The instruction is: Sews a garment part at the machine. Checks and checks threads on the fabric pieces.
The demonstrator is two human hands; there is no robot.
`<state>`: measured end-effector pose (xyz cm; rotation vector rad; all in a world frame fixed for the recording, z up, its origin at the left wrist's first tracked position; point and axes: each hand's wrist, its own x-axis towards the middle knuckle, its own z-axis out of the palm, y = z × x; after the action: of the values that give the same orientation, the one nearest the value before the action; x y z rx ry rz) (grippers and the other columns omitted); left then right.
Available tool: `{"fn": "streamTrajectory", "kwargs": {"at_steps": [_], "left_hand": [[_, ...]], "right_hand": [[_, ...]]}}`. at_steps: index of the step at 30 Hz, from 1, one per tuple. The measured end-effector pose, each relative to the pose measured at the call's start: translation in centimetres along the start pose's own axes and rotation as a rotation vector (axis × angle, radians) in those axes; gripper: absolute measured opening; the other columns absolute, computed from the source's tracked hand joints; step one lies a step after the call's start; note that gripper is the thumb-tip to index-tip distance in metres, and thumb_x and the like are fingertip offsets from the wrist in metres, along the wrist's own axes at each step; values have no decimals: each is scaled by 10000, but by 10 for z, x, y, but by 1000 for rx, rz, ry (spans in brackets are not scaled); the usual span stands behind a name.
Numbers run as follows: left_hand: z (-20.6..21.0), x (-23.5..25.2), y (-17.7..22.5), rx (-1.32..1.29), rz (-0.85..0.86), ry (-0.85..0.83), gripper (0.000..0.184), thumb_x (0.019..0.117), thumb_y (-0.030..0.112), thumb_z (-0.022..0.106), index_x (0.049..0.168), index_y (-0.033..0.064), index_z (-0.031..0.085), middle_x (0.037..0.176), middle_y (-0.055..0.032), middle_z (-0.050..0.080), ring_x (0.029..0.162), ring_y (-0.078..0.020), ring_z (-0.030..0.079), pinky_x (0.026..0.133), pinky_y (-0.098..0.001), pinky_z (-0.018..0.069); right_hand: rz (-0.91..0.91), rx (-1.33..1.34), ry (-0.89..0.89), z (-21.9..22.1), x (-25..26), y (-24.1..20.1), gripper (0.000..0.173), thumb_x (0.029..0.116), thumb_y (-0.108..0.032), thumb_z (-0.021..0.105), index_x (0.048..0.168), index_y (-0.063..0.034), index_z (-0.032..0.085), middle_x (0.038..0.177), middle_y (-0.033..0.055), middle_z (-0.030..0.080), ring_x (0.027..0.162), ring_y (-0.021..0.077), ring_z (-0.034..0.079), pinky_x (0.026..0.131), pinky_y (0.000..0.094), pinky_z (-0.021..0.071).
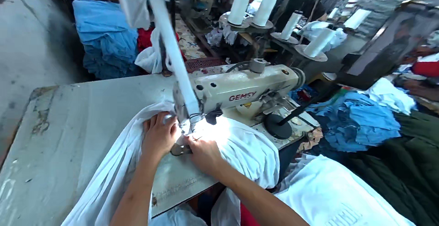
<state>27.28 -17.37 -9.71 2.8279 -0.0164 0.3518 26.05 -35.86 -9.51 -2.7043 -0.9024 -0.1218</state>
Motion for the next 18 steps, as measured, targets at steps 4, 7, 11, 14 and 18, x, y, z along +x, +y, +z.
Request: {"fn": "streamTrajectory", "kwargs": {"at_steps": [4,7,11,14,18], "left_hand": [[7,12,-13,29,-34,63,339,1044,360,501,1283,250,715,1440,-89,568,1345,-347,495,1106,-611,337],[9,21,-22,35,-62,87,396,1073,440,416,1296,283,702,1442,-60,566,1350,-312,495,1112,-593,339],[10,32,-32,13,-102,135,517,1055,591,359,1337,300,679,1447,-53,574,1370,-295,490,1129,-599,330],[10,41,-32,-27,-161,66,648,925,685,544,1443,298,593,1527,-80,502,1428,-318,427,1171,-624,270],[13,47,-33,-77,-175,103,427,914,565,655,1286,361,700,1454,-42,558,1381,-283,464,1153,-592,300]], "right_hand": [[-49,49,-57,-1,6,10,348,912,-135,605,1241,-150,716,1024,115,749,887,334,732,692,556,566],[-213,10,101,5,8,40,315,864,-130,642,1156,-146,758,894,100,754,747,321,731,596,540,568],[3,23,80,-8,29,83,380,917,-348,666,1089,-19,750,967,232,735,912,418,726,766,631,563],[24,129,27,-14,42,101,458,913,-409,676,1124,-4,713,1080,204,727,1052,321,705,938,537,552],[-65,235,40,-7,46,100,340,943,-297,629,1114,-17,719,1056,132,737,1042,184,700,953,383,551]]}}
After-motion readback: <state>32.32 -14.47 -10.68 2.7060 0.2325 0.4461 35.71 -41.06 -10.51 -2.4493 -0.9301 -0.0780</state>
